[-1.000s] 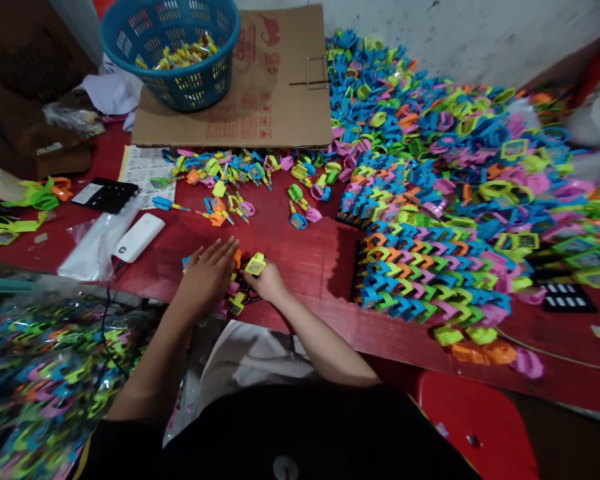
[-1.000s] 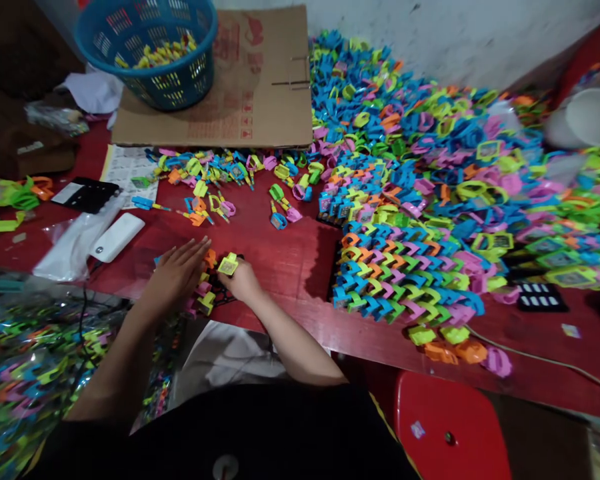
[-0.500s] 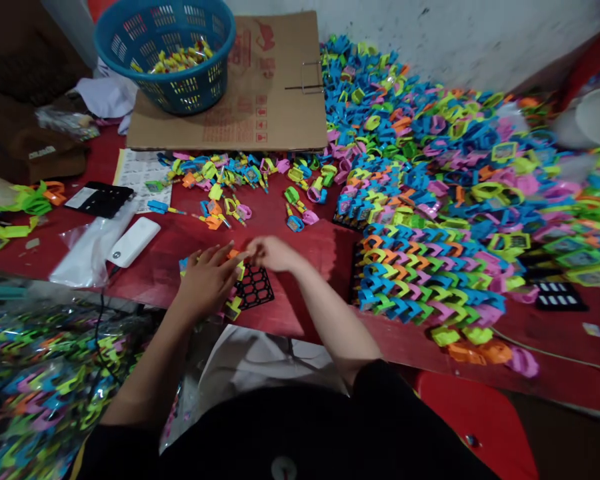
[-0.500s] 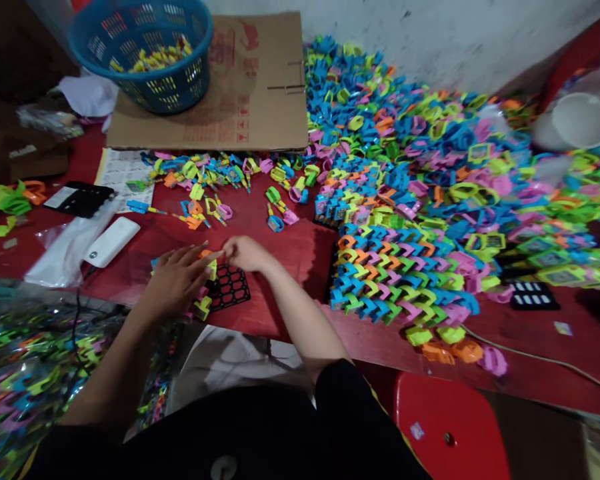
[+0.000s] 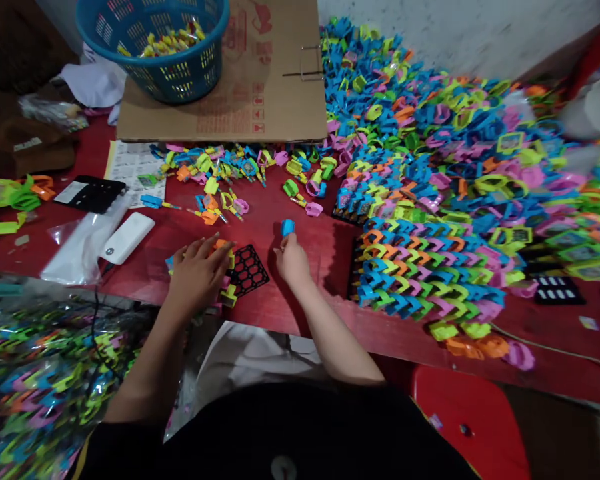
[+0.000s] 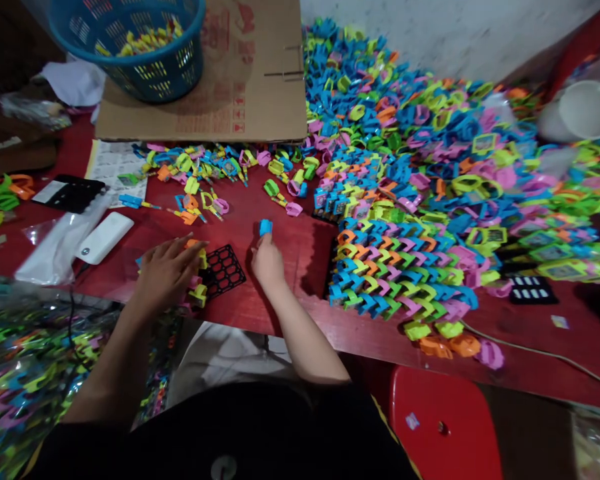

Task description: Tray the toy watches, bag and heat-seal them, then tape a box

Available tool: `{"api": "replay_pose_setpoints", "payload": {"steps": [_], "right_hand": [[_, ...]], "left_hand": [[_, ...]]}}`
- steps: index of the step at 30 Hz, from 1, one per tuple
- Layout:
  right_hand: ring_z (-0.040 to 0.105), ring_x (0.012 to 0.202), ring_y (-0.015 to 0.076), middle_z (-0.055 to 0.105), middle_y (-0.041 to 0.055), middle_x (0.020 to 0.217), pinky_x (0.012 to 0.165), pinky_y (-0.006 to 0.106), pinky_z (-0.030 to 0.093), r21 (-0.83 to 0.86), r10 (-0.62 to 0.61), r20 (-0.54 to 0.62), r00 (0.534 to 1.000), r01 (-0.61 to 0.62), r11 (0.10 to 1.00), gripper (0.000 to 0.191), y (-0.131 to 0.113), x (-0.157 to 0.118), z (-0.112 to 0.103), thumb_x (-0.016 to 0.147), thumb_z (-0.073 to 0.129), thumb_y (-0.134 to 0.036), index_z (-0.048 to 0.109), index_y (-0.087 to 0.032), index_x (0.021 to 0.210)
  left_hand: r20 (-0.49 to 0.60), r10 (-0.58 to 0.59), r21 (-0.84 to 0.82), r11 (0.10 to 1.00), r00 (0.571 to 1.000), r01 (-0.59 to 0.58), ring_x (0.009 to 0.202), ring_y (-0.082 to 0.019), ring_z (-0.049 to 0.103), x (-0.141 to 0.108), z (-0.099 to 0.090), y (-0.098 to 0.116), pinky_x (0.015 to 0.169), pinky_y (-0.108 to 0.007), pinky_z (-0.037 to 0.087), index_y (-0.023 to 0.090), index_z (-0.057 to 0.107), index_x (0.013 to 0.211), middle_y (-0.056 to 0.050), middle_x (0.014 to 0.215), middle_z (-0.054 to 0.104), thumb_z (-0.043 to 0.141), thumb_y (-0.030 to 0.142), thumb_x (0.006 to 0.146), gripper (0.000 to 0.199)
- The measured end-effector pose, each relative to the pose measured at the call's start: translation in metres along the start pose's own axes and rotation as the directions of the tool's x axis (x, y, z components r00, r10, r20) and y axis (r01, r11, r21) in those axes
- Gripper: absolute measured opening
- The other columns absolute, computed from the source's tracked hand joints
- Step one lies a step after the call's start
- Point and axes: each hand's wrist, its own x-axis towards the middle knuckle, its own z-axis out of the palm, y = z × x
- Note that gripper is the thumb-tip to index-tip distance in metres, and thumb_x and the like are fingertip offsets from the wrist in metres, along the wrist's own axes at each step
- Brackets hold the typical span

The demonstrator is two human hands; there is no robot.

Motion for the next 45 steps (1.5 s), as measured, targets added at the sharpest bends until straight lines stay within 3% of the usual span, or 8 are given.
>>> {"api": "replay_pose_setpoints", "payload": {"steps": [5,8,18,32,35,39,42,45], "right_hand": [[0.073,0.085,0.0216,0.077,0.0014,0.095,0.083,0.033,0.06,0.555,-0.254,0.195,0.947,0.107,0.825,0.032,-0.004,-0.031,0.032,0.091,0.078,-0.039,0.057,-0.027,0.112],[0.068,0.077,0.0186,0.073,-0.0008,0.086,0.077,0.03,0.056,0.666,-0.346,0.302,0.888,0.063,0.744,0.024,-0.016,-0.037,0.056,0.085,0.077,-0.038,0.061,-0.026,0.098],[0.059,0.07,0.015,0.068,-0.004,0.076,0.068,0.025,0.045,0.501,-0.27,0.274,0.923,0.103,0.86,0.02,-0.025,-0.037,0.064,0.076,0.087,-0.024,0.071,-0.021,0.088],[0.075,0.1,0.0281,0.082,0.0126,0.104,0.096,0.039,0.063,0.113,-0.421,0.107,0.901,0.41,0.905,0.014,-0.017,-0.065,0.085,0.099,0.065,-0.02,0.079,-0.02,0.099],[0.077,0.1,0.0269,0.085,0.0112,0.107,0.094,0.038,0.064,0.16,-0.413,0.229,0.882,0.384,0.909,0.017,-0.016,-0.052,0.066,0.093,0.068,-0.013,0.081,-0.019,0.101],[0.079,0.088,0.0218,0.086,0.0037,0.096,0.086,0.033,0.065,0.253,-0.427,0.511,0.746,0.344,0.904,0.023,-0.034,-0.002,0.026,0.088,0.069,-0.005,0.085,-0.019,0.097],[0.08,0.12,0.0252,0.086,0.0099,0.127,0.112,0.042,0.063,0.19,-0.53,0.263,0.806,0.495,0.848,0.027,-0.083,0.051,0.029,0.101,0.067,-0.012,0.086,-0.02,0.119],[0.058,0.16,0.028,0.066,0.0112,0.168,0.138,0.053,0.043,0.071,-0.705,0.27,0.656,0.717,0.694,0.037,-0.153,0.098,0.076,0.11,0.069,-0.025,0.079,-0.027,0.145]], "left_hand": [[0.046,-0.021,0.012,1.0,0.999,0.02,0.16,-0.041,0.054,-0.001,-0.008,0.007,0.131,-0.067,0.04,0.037,0.069,0.166,-0.009,0.178,0.058,0.042,0.042,0.117,0.055],[0.068,-0.029,0.025,0.999,0.997,0.027,0.163,-0.039,0.051,-0.001,-0.013,0.01,0.132,-0.065,0.038,0.037,0.067,0.168,-0.008,0.181,0.055,0.039,0.041,0.118,0.057],[0.063,-0.022,-0.034,0.999,0.998,0.024,0.17,-0.039,0.046,-0.002,-0.01,0.006,0.133,-0.067,0.037,0.043,0.057,0.174,-0.003,0.187,0.047,0.042,0.04,0.117,0.06],[0.001,0.102,-0.145,0.984,0.995,-0.101,0.178,-0.038,0.032,-0.014,-0.01,0.003,0.142,-0.077,0.018,0.049,0.066,0.165,0.001,0.184,0.05,0.055,0.042,0.116,0.051],[-0.014,0.159,-0.14,0.977,0.987,-0.16,0.179,-0.04,0.03,-0.02,-0.007,0.006,0.142,-0.081,0.008,0.051,0.074,0.157,0.002,0.183,0.051,0.061,0.038,0.114,0.046],[-0.032,0.173,-0.13,0.976,0.984,-0.176,0.175,-0.038,0.038,-0.029,-0.002,0.002,0.143,-0.079,0.013,0.052,0.074,0.156,0.003,0.181,0.054,0.059,0.033,0.115,0.047],[-0.057,0.159,-0.124,0.979,0.986,-0.165,0.173,-0.038,0.042,-0.036,-0.001,-0.004,0.143,-0.079,0.015,0.051,0.074,0.156,0.002,0.177,0.06,0.058,0.033,0.116,0.047],[-0.069,0.129,-0.115,0.984,0.989,-0.137,0.171,-0.038,0.046,-0.039,-0.003,-0.01,0.142,-0.077,0.019,0.052,0.075,0.155,0.001,0.172,0.065,0.059,0.035,0.115,0.045]]}}
